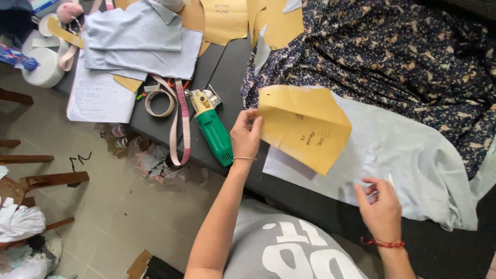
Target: Laying out patterns on fabric, marking them, and cutting out pieces using a rotary cutter and scissors.
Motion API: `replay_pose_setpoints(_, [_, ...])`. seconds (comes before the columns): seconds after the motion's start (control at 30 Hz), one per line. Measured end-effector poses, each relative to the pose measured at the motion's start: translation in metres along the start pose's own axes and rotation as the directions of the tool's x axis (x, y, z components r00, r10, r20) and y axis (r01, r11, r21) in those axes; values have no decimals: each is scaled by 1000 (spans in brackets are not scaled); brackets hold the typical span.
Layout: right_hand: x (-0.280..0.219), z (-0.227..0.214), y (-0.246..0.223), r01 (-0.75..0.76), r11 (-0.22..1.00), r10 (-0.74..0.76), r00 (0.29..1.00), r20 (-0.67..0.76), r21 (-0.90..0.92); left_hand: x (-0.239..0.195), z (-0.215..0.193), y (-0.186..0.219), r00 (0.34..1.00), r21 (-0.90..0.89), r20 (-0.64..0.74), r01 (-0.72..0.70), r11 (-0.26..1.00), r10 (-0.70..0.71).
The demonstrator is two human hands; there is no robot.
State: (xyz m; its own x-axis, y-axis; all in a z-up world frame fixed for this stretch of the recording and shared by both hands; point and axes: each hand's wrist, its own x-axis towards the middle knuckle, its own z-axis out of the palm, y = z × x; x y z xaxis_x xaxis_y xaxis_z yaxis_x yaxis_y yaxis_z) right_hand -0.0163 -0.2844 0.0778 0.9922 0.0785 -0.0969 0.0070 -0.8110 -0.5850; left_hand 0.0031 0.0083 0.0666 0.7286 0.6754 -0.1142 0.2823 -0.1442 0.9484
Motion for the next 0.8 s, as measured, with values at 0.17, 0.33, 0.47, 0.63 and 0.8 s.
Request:
replay_pose_setpoints(0.17, [4, 57, -111, 172, 961, -211, 963, 170, 218, 60, -58, -13, 980, -297, -196, -80, 952, 21])
replay_pose_setpoints(0.33, [17, 155, -208, 389, 879, -439, 886, 151, 275, 115, -117, -52, 945, -361, -299, -238, 902, 129])
replay_pose_setpoints(0.47, [31, 223, -250, 415, 908, -395, 894, 210, -61, 129, -159, -38, 973, -396, -147, -224, 890, 179])
replay_pose_setpoints(0.63, [32, 244, -259, 211, 976, -203, 972, 114, -58, 135, -184, -40, 995, -217, -63, -90, 972, 78])
replay_pose_setpoints(0.8, [-1, 171, -243, 37, 966, -67, 992, 109, 255, 126, -180, -34, 894, 45, -254, -371, 928, 370])
